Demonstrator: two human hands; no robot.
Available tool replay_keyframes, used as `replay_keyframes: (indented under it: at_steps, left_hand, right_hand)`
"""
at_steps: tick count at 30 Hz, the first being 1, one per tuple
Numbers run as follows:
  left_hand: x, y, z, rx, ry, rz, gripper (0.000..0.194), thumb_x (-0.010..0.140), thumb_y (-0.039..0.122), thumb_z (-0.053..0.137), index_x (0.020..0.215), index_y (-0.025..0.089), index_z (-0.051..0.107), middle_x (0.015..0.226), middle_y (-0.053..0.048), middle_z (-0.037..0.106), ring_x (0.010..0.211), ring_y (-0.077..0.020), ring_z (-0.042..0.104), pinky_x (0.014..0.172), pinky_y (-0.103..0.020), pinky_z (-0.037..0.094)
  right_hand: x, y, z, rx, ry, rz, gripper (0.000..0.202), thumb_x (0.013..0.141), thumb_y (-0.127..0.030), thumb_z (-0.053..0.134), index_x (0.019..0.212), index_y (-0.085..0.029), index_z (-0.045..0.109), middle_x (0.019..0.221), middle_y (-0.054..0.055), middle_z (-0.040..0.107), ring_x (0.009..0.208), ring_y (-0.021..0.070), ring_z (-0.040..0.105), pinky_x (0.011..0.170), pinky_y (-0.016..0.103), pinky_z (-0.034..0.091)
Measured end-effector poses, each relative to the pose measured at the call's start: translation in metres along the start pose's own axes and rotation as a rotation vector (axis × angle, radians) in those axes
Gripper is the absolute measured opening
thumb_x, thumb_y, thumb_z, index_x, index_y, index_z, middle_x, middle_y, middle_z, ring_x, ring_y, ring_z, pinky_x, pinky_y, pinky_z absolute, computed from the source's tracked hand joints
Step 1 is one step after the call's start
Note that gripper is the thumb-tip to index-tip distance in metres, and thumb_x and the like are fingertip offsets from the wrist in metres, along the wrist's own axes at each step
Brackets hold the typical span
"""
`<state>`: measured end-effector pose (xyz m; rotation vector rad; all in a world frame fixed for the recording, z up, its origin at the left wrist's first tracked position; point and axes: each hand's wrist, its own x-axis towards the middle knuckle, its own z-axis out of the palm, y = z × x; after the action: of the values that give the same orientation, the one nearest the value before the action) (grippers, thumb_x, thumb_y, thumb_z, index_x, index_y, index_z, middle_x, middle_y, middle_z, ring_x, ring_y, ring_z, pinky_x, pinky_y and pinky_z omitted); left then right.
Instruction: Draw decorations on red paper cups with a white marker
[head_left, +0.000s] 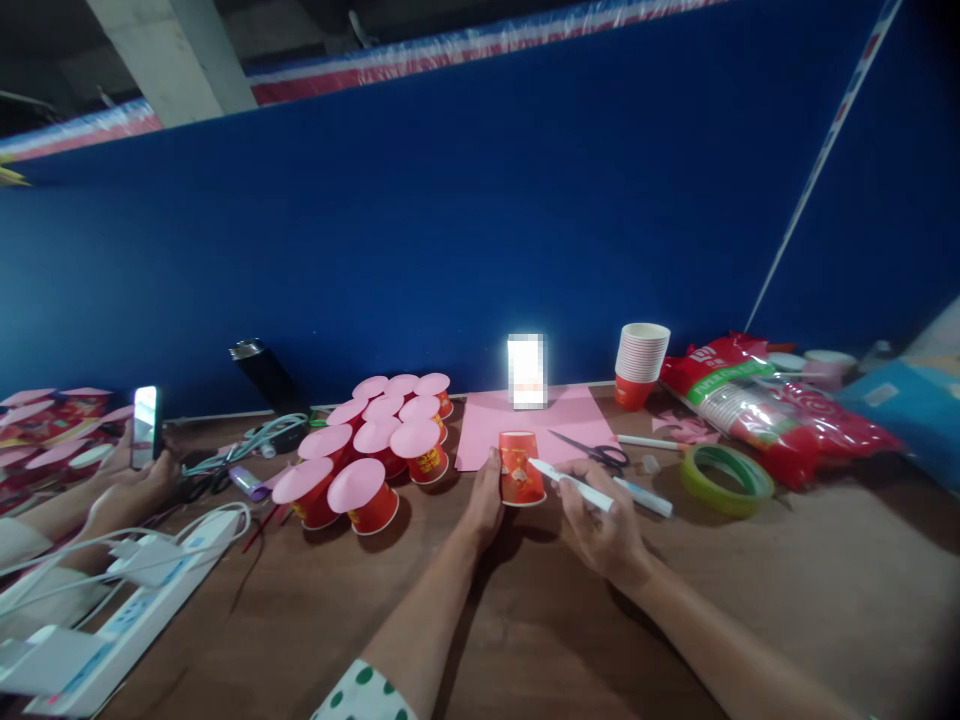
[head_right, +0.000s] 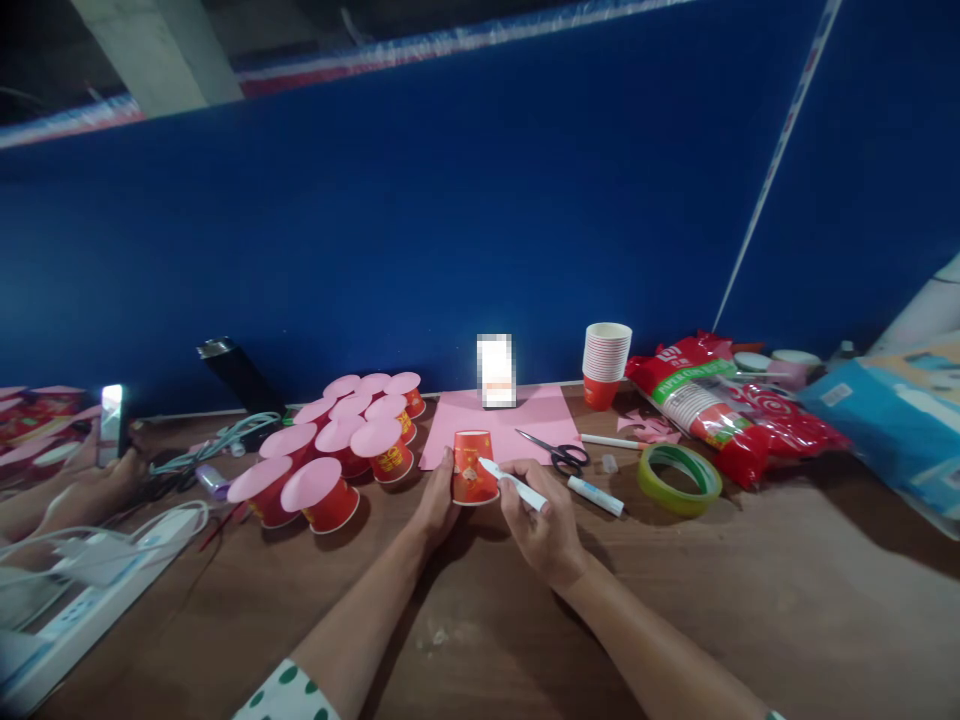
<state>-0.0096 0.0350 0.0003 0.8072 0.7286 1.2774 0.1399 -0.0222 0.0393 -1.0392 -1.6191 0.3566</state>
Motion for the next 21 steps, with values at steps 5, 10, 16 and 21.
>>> replay_keyframes:
  at_steps: [5,10,16,21]
  left_hand:
    - [-0.002,0.004,0.005,0.021,0.043,0.005,0.059,0.073,0.063,0.053,0.088,0.008,0.065,0.085,-0.014,0.07,0.082,-0.0252,0.065,0.079,-0.036,0.047]
    - [-0.006,0.011,0.011,0.029,0.041,-0.004,0.06,0.073,0.065,0.053,0.081,0.007,0.066,0.081,-0.014,0.07,0.079,-0.0244,0.065,0.077,-0.035,0.047]
    - [-0.012,0.019,0.018,0.125,0.085,0.002,0.057,0.069,0.066,0.056,0.067,0.01,0.064,0.072,-0.012,0.069,0.074,-0.0232,0.064,0.071,-0.032,0.046]
    - [-0.009,0.016,0.016,0.075,0.069,-0.012,0.06,0.069,0.067,0.055,0.074,0.008,0.065,0.076,-0.013,0.069,0.079,-0.0251,0.064,0.075,-0.034,0.047]
  right_hand:
    - [0.0,0.0,0.0,-0.02,0.0,-0.018,0.013,0.088,-0.026,0.046,0.088,-0.019,0.057,0.076,0.002,0.062,0.068,0.015,0.058,0.067,0.027,0.046]
    - [0.0,-0.002,-0.001,-0.025,0.016,-0.035,0.013,0.088,-0.025,0.046,0.088,-0.019,0.057,0.075,0.002,0.061,0.067,0.0145,0.057,0.066,0.027,0.045]
    - [-0.001,-0.002,0.0,-0.014,-0.012,-0.052,0.013,0.088,-0.025,0.046,0.089,-0.018,0.057,0.078,0.003,0.061,0.071,0.0152,0.057,0.068,0.027,0.045]
    - [-0.001,-0.002,0.0,-0.013,-0.011,-0.033,0.013,0.089,-0.024,0.046,0.089,-0.018,0.057,0.076,0.002,0.061,0.068,0.0144,0.057,0.066,0.026,0.044]
